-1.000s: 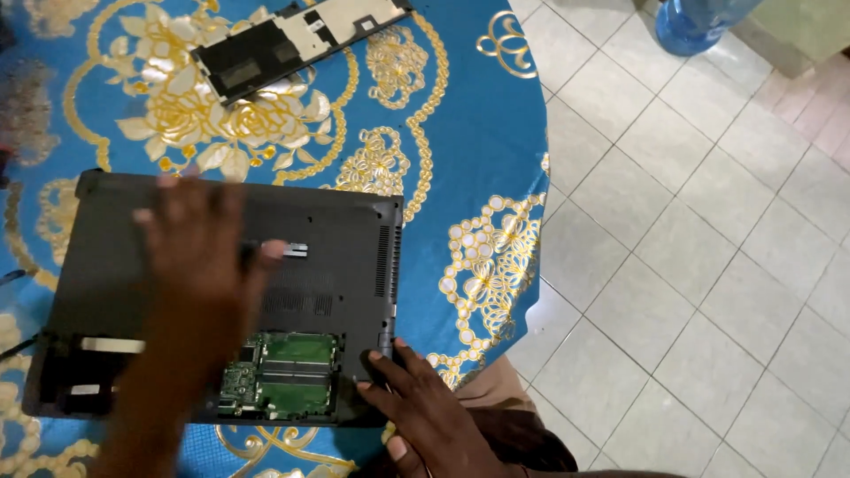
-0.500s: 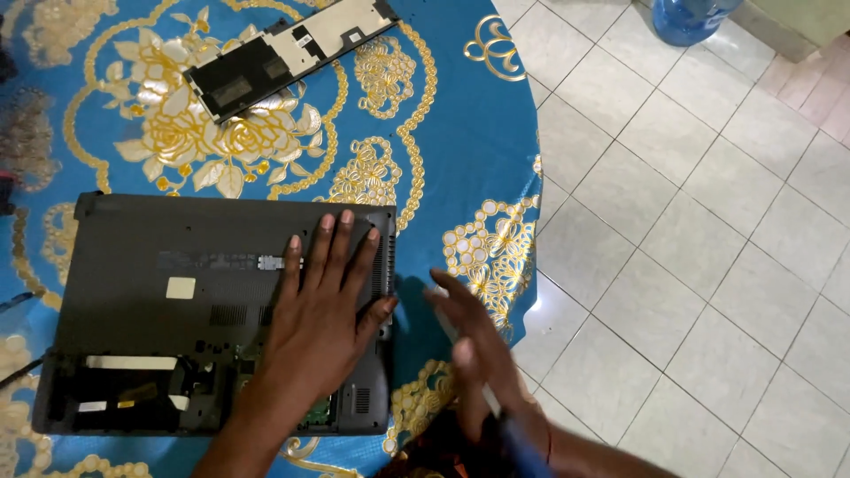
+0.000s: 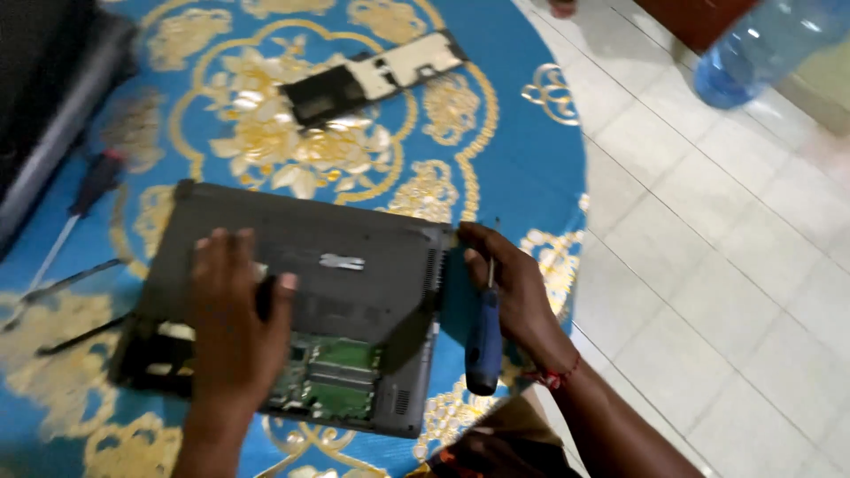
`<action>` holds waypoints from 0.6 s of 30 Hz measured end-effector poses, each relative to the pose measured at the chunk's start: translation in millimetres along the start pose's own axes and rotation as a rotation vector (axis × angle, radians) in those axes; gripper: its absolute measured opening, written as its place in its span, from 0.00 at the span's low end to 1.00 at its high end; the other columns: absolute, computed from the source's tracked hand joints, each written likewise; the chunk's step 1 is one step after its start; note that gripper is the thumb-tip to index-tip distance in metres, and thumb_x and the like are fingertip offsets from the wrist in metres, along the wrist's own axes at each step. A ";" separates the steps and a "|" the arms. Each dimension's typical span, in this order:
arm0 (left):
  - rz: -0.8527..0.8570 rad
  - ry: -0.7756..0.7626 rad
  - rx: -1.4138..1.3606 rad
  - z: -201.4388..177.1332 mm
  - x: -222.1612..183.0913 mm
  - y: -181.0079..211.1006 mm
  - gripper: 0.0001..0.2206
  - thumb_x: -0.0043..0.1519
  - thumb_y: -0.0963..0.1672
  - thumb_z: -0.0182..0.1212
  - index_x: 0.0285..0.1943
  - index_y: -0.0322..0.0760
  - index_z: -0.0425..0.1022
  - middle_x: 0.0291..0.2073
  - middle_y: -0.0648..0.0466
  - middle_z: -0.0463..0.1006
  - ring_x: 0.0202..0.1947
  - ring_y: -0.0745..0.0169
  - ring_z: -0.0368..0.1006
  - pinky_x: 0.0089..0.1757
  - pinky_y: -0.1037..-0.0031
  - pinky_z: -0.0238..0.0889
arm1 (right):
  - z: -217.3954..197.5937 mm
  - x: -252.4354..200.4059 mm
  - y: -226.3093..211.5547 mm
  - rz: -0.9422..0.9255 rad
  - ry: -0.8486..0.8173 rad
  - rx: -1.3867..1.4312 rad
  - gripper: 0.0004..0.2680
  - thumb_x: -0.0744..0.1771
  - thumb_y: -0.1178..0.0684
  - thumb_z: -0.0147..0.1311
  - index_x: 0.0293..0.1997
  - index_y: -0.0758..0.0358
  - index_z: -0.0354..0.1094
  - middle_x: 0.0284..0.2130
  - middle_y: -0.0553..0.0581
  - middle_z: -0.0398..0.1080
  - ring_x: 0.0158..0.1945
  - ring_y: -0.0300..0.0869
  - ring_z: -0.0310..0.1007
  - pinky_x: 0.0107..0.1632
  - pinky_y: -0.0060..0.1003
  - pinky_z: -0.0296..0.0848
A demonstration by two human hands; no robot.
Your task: Disassembling a laptop by removing screws and prying off the back cover and internal panels.
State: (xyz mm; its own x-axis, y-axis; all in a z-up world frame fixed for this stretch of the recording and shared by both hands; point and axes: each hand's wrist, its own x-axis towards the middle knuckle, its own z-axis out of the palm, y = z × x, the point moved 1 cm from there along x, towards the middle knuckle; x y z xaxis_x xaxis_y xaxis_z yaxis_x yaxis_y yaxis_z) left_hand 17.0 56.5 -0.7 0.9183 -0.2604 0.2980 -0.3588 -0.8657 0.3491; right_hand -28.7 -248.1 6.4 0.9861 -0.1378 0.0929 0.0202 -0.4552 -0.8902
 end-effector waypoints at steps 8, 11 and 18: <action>-0.428 0.009 0.200 -34.7 -20.8 -55.8 0.32 0.73 0.54 0.47 0.78 0.27 0.58 0.66 0.31 0.65 0.65 0.26 0.61 0.58 0.35 0.52 | 25.8 -3.8 -4.1 0.196 0.184 0.258 0.16 0.70 0.50 0.47 0.65 0.62 0.68 0.52 0.70 0.76 0.53 0.54 0.75 0.50 0.48 0.75; -0.437 0.079 0.247 -13.1 -22.5 -84.5 0.33 0.71 0.57 0.50 0.76 0.29 0.63 0.61 0.34 0.71 0.60 0.31 0.65 0.55 0.38 0.52 | 32.7 18.8 93.8 0.164 0.191 0.440 0.17 0.71 0.49 0.45 0.68 0.60 0.68 0.48 0.69 0.77 0.52 0.57 0.78 0.50 0.47 0.75; -0.376 0.164 0.237 -17.9 -28.1 -97.2 0.32 0.67 0.57 0.57 0.73 0.35 0.68 0.51 0.40 0.72 0.52 0.38 0.66 0.49 0.45 0.55 | 31.8 13.3 2.5 0.191 0.190 0.319 0.18 0.71 0.50 0.41 0.68 0.61 0.66 0.53 0.71 0.74 0.54 0.55 0.73 0.49 0.42 0.70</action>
State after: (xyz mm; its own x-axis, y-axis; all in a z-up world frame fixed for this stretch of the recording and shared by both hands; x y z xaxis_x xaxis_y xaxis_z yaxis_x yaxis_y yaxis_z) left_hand 23.1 155.6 -27.2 0.9317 0.1441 0.3335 0.0590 -0.9658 0.2526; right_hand -10.3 -223.1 -8.7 0.9297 -0.3668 -0.0327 -0.0801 -0.1148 -0.9902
